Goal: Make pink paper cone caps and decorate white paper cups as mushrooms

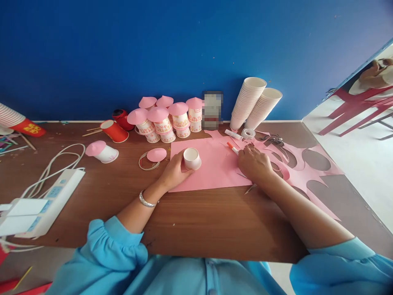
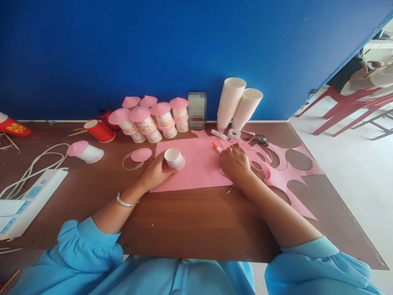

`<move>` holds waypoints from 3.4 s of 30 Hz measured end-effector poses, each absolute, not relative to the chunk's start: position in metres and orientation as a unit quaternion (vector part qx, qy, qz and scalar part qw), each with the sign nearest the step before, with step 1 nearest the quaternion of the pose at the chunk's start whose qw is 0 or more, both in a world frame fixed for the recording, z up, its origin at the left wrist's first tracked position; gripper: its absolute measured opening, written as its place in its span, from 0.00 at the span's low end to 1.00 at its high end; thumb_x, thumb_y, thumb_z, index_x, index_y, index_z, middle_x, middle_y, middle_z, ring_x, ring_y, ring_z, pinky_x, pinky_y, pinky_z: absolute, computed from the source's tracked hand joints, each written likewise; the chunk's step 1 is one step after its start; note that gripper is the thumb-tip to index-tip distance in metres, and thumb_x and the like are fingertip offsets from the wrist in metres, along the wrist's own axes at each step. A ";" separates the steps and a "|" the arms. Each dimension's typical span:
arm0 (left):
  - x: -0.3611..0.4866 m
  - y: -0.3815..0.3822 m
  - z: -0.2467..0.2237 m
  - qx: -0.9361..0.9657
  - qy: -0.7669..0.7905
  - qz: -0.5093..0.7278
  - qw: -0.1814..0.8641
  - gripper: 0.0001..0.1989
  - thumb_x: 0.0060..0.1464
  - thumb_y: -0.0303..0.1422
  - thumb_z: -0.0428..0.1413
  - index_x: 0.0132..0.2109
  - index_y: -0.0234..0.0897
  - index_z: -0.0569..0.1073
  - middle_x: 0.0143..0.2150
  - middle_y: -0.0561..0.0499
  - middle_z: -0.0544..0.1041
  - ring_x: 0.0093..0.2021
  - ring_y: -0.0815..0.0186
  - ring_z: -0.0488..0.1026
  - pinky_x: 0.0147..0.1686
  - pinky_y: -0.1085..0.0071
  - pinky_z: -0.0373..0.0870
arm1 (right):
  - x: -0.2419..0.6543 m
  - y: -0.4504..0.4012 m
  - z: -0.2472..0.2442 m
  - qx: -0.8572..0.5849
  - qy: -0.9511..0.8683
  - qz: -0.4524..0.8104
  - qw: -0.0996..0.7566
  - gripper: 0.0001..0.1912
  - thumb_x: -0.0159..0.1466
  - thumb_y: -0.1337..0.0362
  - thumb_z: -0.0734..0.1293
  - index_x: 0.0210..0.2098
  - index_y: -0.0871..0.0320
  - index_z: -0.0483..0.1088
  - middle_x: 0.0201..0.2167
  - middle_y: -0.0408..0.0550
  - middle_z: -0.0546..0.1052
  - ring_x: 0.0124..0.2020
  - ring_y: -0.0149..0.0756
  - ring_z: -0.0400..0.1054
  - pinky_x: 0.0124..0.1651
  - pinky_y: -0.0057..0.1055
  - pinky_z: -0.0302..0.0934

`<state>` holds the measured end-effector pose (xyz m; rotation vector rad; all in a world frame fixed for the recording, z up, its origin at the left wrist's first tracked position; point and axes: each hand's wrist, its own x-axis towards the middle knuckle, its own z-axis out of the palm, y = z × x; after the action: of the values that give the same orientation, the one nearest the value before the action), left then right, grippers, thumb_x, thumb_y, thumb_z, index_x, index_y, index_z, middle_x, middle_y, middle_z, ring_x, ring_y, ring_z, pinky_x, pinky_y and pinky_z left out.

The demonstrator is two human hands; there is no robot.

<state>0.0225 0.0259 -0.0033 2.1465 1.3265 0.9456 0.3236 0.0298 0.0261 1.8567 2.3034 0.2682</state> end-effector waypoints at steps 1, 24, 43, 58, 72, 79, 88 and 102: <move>0.022 0.026 -0.004 0.776 0.483 0.341 0.221 0.29 0.53 0.37 0.66 0.60 0.38 0.69 0.58 0.39 0.79 0.57 0.49 0.78 0.55 0.54 0.77 | 0.325 0.030 0.025 0.625 0.771 0.092 0.083 0.20 0.69 0.76 0.55 0.46 0.69 0.77 0.42 0.70 0.78 0.42 0.53 0.75 0.33 0.36 0.62; 0.028 -0.015 0.019 0.888 0.302 0.345 -0.026 0.10 0.70 0.38 0.51 0.50 0.38 0.73 0.33 0.49 0.81 0.31 0.63 0.78 0.31 0.67 0.71 | 0.287 -0.011 0.036 0.343 0.801 -0.373 -0.319 0.12 0.72 0.58 0.65 0.46 0.56 0.77 0.34 0.50 0.82 0.30 0.34 0.74 0.33 0.29 0.64; 0.045 -0.013 0.012 0.894 0.327 0.293 0.092 0.23 0.74 0.43 0.45 0.33 0.36 0.71 0.24 0.53 0.75 0.23 0.69 0.70 0.25 0.71 0.58 | 0.279 -0.014 0.001 0.298 0.405 -0.774 -0.384 0.20 0.63 0.47 0.75 0.40 0.59 0.81 0.22 0.41 0.72 0.23 0.28 0.65 0.30 0.29 0.56; 0.034 -0.011 0.017 0.789 0.414 0.332 0.308 0.25 0.72 0.48 0.45 0.29 0.38 0.63 0.23 0.57 0.63 0.24 0.72 0.58 0.26 0.73 0.56 | 0.298 0.003 0.017 0.360 0.562 -0.497 -0.555 0.06 0.72 0.59 0.66 0.43 0.50 0.75 0.29 0.42 0.76 0.24 0.32 0.68 0.29 0.33 0.66; 0.048 -0.021 0.012 0.797 0.318 0.219 0.465 0.28 0.68 0.53 0.48 0.31 0.35 0.74 0.25 0.52 0.74 0.26 0.70 0.66 0.28 0.73 0.59 | 0.273 -0.031 0.022 0.160 0.872 -0.170 -0.430 0.16 0.73 0.71 0.62 0.58 0.57 0.70 0.39 0.54 0.80 0.41 0.41 0.75 0.41 0.37 0.72; 0.038 -0.017 0.015 0.774 0.392 0.426 0.256 0.15 0.64 0.40 0.60 0.32 0.38 0.68 0.23 0.59 0.64 0.23 0.73 0.59 0.25 0.75 0.57 | 0.305 -0.006 0.012 0.283 0.869 -0.059 -0.401 0.22 0.72 0.73 0.61 0.61 0.48 0.70 0.45 0.53 0.82 0.44 0.45 0.76 0.45 0.43 0.71; 0.020 0.017 -0.013 0.704 0.521 0.427 0.225 0.37 0.54 0.42 0.68 0.65 0.40 0.61 0.62 0.37 0.70 0.58 0.53 0.72 0.58 0.55 0.71 | 0.321 0.030 -0.006 0.434 0.846 0.129 -0.281 0.16 0.65 0.77 0.63 0.45 0.56 0.77 0.38 0.51 0.81 0.40 0.44 0.73 0.40 0.37 0.62; 0.024 0.020 -0.011 0.739 0.520 0.347 0.251 0.36 0.54 0.41 0.67 0.65 0.36 0.65 0.63 0.35 0.73 0.64 0.44 0.69 0.64 0.45 0.66 | 0.313 0.025 -0.009 0.428 0.854 0.137 -0.262 0.17 0.69 0.74 0.64 0.55 0.56 0.72 0.50 0.54 0.82 0.55 0.48 0.73 0.52 0.42 0.64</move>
<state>0.0235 0.0197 -0.0111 2.0123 1.4142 0.9437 0.3126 0.0246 -0.0090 1.6273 3.2489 0.5211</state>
